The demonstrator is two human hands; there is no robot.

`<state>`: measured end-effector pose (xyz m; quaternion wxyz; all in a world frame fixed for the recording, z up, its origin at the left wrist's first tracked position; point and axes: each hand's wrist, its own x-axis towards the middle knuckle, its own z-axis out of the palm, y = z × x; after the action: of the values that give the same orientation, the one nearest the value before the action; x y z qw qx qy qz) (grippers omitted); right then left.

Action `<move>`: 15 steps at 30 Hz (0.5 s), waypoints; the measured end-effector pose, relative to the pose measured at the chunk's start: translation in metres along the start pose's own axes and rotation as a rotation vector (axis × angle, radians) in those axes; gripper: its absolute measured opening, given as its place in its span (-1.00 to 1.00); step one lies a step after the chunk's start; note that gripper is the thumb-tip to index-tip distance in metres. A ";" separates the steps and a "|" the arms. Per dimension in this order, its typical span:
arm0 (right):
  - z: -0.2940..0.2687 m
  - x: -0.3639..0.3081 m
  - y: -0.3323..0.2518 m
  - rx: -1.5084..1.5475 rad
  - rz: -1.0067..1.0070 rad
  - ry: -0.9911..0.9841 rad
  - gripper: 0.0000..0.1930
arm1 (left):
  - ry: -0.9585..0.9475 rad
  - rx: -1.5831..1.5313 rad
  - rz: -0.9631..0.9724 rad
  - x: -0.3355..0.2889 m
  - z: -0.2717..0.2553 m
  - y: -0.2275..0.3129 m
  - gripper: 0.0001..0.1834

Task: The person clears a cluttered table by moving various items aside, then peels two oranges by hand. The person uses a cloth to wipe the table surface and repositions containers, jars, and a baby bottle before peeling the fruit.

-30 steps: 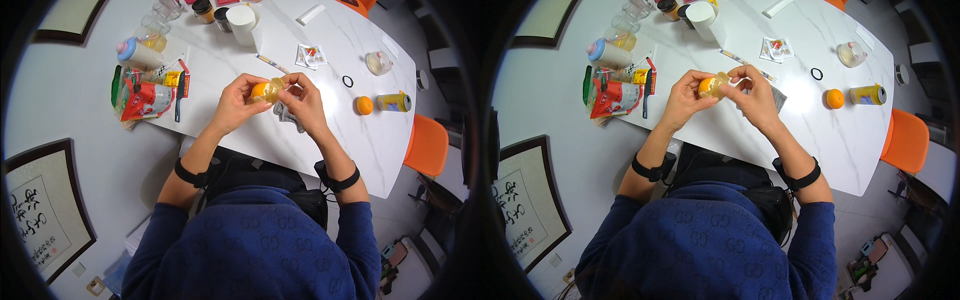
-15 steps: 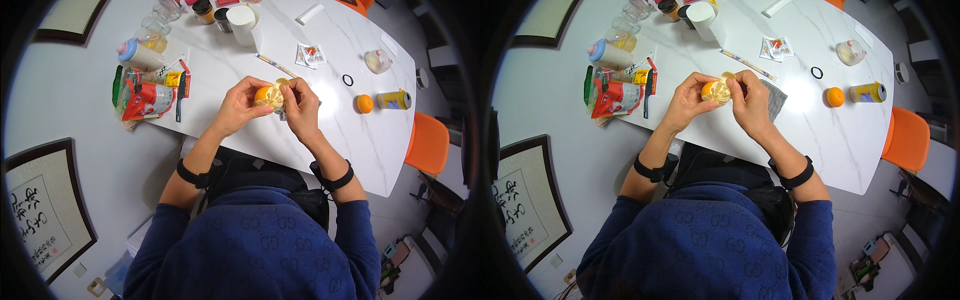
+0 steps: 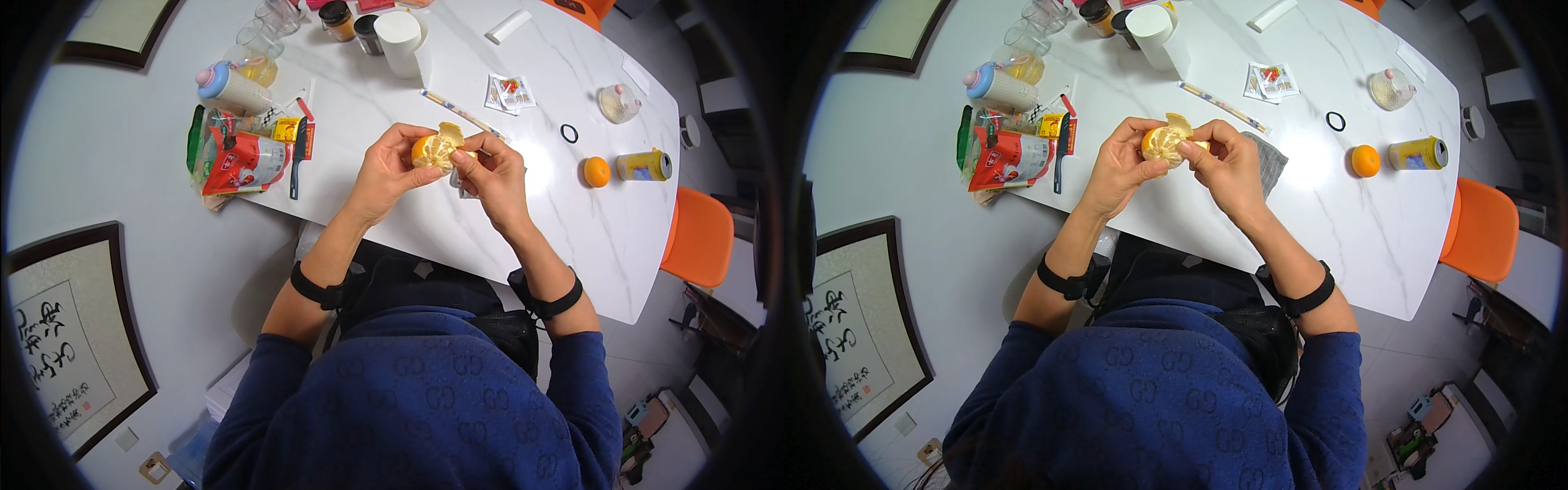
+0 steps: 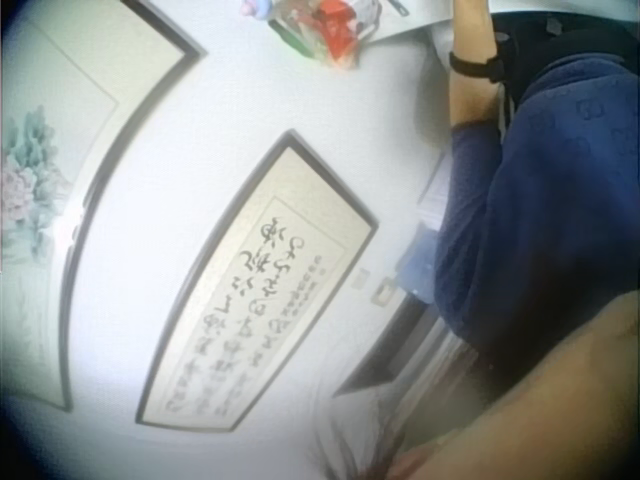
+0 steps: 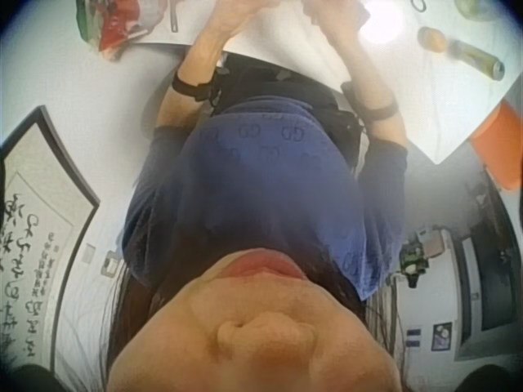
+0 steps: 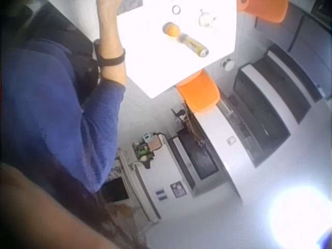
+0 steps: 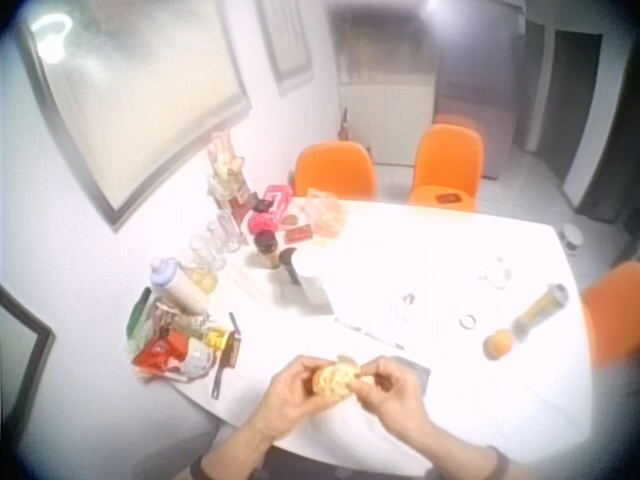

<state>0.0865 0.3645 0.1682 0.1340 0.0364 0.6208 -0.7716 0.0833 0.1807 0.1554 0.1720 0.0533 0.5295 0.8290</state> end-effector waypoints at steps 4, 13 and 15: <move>-0.003 0.002 0.001 -0.103 -0.020 0.018 -0.84 | 0.031 0.022 0.015 -0.001 0.001 -0.001 -0.50; -0.003 0.003 0.005 -0.329 -0.172 0.054 -0.90 | 0.016 0.148 0.081 0.001 0.001 0.001 -0.51; -0.004 0.005 0.007 -0.339 -0.202 0.069 -0.90 | 0.011 0.147 0.078 0.002 0.002 0.002 -0.51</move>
<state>0.0836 0.3659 0.1593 0.0386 -0.0226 0.7467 -0.6637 0.0819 0.1824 0.1576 0.1323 0.0818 0.5875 0.7941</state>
